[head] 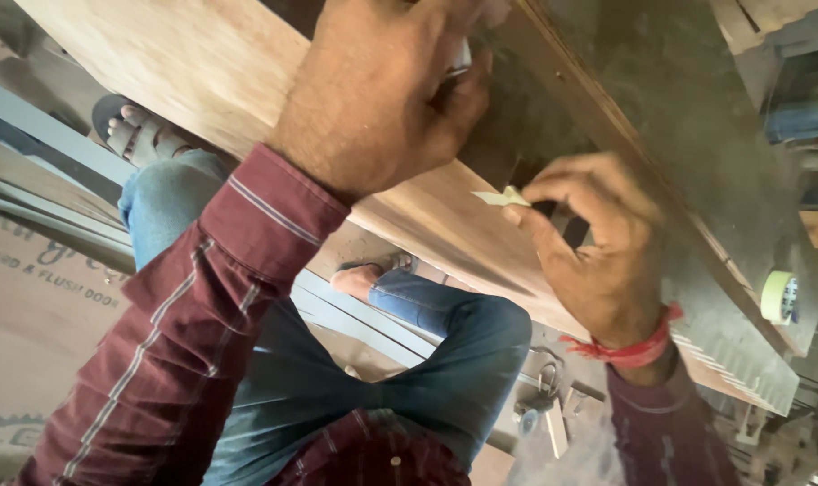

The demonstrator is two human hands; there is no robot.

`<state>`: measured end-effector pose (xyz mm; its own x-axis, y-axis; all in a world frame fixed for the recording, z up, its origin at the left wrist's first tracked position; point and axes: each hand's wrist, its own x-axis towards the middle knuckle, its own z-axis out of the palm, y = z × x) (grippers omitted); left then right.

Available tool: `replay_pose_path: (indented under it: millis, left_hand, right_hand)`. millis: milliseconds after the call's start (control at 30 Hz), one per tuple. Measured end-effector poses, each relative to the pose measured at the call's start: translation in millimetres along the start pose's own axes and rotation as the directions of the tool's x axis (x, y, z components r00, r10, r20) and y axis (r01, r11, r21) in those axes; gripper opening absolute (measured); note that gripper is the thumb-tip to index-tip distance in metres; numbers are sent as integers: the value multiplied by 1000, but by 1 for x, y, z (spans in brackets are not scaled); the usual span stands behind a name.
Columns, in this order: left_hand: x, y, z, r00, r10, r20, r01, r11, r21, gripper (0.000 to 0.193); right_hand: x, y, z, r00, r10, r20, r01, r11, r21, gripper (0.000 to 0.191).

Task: The person sits on the floor and applies small pieces of white tape along the edge of a long wooden plank. They tear off pieces of tape and press them onto the wood surface repeatedly.

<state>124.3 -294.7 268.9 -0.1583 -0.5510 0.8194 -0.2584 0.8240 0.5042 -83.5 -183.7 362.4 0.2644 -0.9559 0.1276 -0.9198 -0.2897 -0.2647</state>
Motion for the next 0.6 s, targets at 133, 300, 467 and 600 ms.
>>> replay_pose_path:
  millis: [133, 300, 467, 600]
  left_hand:
    - [3, 6, -1, 999, -26, 39, 29, 996, -81, 26]
    - [3, 13, -1, 996, -42, 83, 51, 992, -115, 26]
    - [8, 33, -7, 983, -98, 153, 131, 966, -224, 21]
    - [-29, 87, -14, 738, -508, 445, 660, 682, -316, 26]
  right_hand:
    - [-31, 13, 10, 993, -42, -111, 50, 996, 74, 10]
    - [-72, -5, 71, 965, -209, -159, 176, 965, -196, 12]
    - [-106, -29, 113, 983, -119, -143, 151, 959, 238, 8]
    - [-131, -21, 81, 960, 269, -82, -129, 678, 724, 9]
